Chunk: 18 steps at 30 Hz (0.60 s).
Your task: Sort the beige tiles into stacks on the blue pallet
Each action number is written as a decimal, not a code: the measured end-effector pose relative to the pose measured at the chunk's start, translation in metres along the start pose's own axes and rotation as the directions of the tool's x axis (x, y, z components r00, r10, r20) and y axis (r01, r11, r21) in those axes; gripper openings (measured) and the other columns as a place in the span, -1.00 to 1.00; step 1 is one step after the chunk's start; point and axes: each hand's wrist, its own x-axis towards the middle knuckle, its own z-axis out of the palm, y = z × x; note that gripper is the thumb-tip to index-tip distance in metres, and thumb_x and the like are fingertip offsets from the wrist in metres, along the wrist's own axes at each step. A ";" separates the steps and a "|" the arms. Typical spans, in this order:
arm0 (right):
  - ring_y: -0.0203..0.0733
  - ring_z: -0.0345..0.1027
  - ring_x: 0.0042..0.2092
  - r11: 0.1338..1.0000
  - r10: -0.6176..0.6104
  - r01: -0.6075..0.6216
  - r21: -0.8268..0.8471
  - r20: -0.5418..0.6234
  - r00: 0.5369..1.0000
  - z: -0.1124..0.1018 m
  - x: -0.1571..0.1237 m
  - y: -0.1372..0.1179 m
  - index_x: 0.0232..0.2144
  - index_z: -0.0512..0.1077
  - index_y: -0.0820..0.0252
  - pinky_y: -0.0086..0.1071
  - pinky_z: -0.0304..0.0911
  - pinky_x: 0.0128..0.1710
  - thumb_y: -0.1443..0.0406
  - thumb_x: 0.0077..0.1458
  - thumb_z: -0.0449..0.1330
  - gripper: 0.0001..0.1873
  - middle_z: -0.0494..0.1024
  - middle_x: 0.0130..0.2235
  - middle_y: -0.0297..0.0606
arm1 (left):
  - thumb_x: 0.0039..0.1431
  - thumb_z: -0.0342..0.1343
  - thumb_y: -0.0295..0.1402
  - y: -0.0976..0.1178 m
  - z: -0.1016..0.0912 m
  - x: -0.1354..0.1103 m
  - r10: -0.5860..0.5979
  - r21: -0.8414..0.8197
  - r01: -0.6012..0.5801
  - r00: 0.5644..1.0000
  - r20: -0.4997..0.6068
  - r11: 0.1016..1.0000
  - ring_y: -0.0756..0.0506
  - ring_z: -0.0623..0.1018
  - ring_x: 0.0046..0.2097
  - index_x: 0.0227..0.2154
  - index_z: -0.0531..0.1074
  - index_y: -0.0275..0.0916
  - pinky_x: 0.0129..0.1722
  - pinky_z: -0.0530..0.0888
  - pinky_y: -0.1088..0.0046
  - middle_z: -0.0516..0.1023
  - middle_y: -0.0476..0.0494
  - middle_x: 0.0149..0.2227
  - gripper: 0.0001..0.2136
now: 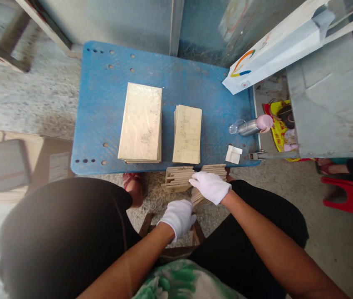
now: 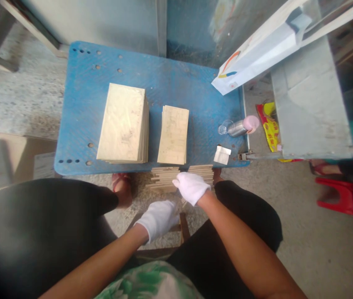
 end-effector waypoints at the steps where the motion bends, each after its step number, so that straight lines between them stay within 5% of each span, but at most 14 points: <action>1: -0.04 0.47 -0.08 1.000 -0.002 0.003 -0.019 0.030 1.000 0.002 -0.001 0.000 -0.16 0.48 0.16 -0.31 0.17 -0.21 0.08 0.33 -0.08 -0.59 0.59 -0.10 -0.12 | 0.18 0.06 -0.25 0.000 0.001 -0.001 0.004 0.018 -0.004 1.000 0.019 1.000 -0.41 0.59 -0.07 -0.14 0.51 -0.44 -0.09 0.50 0.08 0.58 -0.46 -0.17 -0.65; 10: -0.02 0.46 -0.06 0.999 0.012 -0.010 -0.043 0.051 0.999 0.013 0.001 0.009 -0.10 0.44 0.11 -0.31 0.17 -0.23 0.07 0.31 -0.05 -0.62 0.57 -0.05 -0.13 | 0.29 -0.06 -0.25 -0.005 -0.024 -0.008 -0.155 0.082 0.165 0.981 -0.120 0.983 -0.40 0.59 -0.10 -0.08 0.45 -0.48 -0.17 0.52 0.08 0.56 -0.50 -0.12 -0.63; 18: -0.07 0.45 -0.05 0.997 -0.048 0.050 -0.052 0.056 0.997 0.018 0.006 0.004 -0.13 0.48 0.10 -0.33 0.17 -0.21 0.09 0.33 -0.07 -0.62 0.57 -0.05 -0.17 | 0.29 -0.06 -0.27 -0.004 -0.025 -0.011 -0.154 0.072 0.160 0.984 -0.091 0.984 -0.40 0.59 -0.07 -0.07 0.45 -0.49 -0.16 0.52 0.09 0.55 -0.52 -0.12 -0.63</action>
